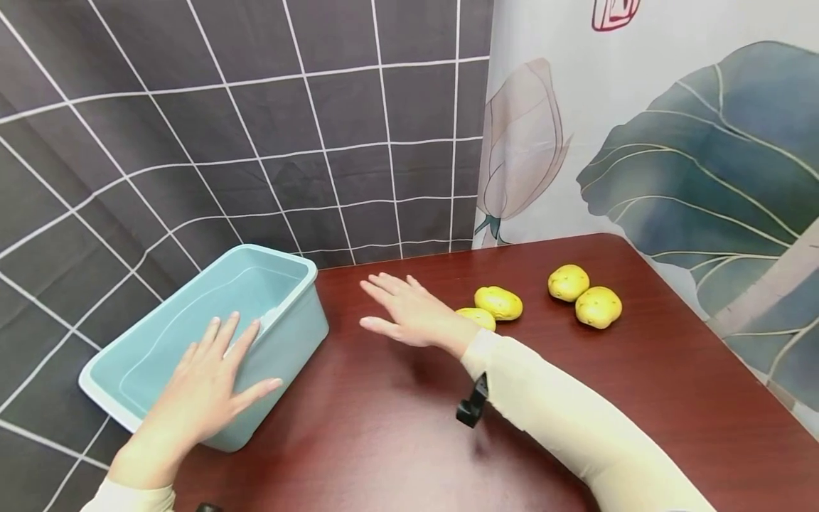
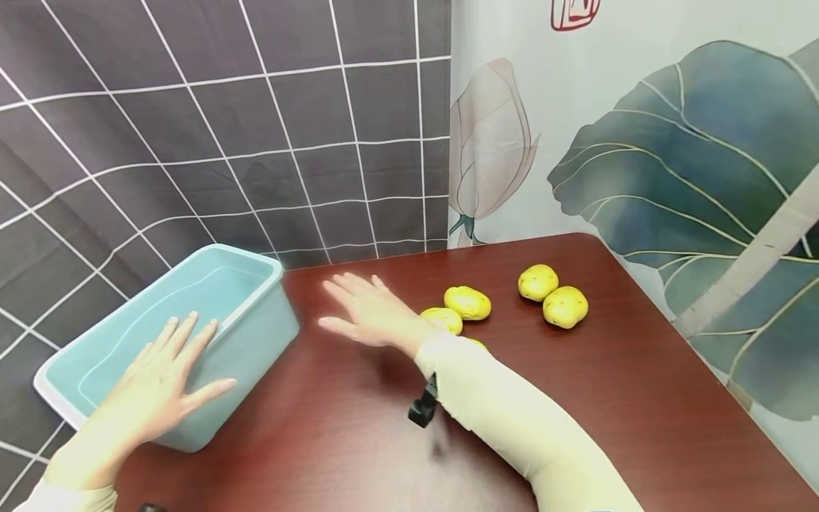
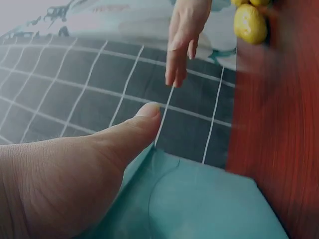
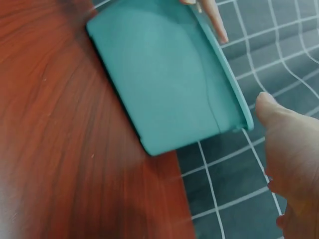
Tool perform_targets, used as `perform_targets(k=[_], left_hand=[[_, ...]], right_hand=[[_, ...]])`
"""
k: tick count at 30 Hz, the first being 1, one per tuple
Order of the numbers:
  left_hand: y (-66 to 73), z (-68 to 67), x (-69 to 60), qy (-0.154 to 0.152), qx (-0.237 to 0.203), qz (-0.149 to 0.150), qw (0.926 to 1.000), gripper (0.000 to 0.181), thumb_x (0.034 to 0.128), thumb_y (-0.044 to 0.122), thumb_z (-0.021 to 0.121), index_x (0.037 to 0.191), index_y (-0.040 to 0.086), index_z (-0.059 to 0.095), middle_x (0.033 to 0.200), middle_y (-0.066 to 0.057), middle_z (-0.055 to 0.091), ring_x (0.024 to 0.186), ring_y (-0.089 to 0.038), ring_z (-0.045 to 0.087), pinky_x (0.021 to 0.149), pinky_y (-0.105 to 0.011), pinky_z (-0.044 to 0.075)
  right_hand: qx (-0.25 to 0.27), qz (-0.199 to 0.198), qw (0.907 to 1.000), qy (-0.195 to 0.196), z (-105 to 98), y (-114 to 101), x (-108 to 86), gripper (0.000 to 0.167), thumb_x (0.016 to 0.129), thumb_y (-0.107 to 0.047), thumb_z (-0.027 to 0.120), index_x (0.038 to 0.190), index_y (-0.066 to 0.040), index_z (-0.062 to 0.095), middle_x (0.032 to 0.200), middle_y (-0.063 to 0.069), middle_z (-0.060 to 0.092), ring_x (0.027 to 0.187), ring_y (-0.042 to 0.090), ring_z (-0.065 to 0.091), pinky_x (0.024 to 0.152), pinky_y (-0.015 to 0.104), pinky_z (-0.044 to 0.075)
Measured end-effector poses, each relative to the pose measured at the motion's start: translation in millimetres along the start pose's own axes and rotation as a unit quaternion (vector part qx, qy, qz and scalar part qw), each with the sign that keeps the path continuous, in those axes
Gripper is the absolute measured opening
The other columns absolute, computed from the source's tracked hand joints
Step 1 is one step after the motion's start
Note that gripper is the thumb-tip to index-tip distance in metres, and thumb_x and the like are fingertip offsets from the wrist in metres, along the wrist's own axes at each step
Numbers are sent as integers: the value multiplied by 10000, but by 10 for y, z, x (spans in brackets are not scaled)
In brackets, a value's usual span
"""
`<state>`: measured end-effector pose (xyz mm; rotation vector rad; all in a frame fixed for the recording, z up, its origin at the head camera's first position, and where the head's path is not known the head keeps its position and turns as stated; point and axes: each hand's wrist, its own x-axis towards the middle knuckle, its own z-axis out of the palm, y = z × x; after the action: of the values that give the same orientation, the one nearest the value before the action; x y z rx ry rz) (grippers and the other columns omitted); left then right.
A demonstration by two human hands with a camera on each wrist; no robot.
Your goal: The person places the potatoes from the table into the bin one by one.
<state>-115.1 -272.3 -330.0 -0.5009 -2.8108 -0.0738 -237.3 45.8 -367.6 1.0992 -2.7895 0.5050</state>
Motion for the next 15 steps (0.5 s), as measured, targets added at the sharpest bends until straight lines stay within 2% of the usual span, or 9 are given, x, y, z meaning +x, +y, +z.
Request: perform_targets(k=[3, 8, 15], left_hand=[[-65, 22, -28, -161, -58, -231, 9996, 938, 809, 660, 619, 1502, 106, 314, 1501, -255, 296, 1380, -489, 210, 946, -710, 266], [-85, 16, -35, -488, -140, -510, 9974, 987, 807, 715, 567, 1527, 115, 257, 1514, -260, 273, 1378, -505, 192, 947, -722, 240], [-45, 0, 24, -679, -209, -584, 9958, 1001, 800, 743, 540, 1535, 135, 237, 1513, -257, 281, 1363, -515, 219, 953, -722, 232]], right_hand=[[-113, -199, 9997, -49, 32, -140, 241, 758, 931, -676, 351, 1534, -226, 264, 1574, -14, 255, 1455, 147, 162, 1154, 495, 143], [-334, -377, 9987, 10, 21, -331, 634, 756, 933, -665, 367, 1543, -239, 230, 1586, -33, 220, 1459, 149, 148, 1150, 504, 154], [-675, -235, 9971, -243, 52, -366, 1080, 760, 940, -687, 274, 1553, -250, 171, 1597, -79, 161, 1463, 108, 91, 1154, 507, 125]])
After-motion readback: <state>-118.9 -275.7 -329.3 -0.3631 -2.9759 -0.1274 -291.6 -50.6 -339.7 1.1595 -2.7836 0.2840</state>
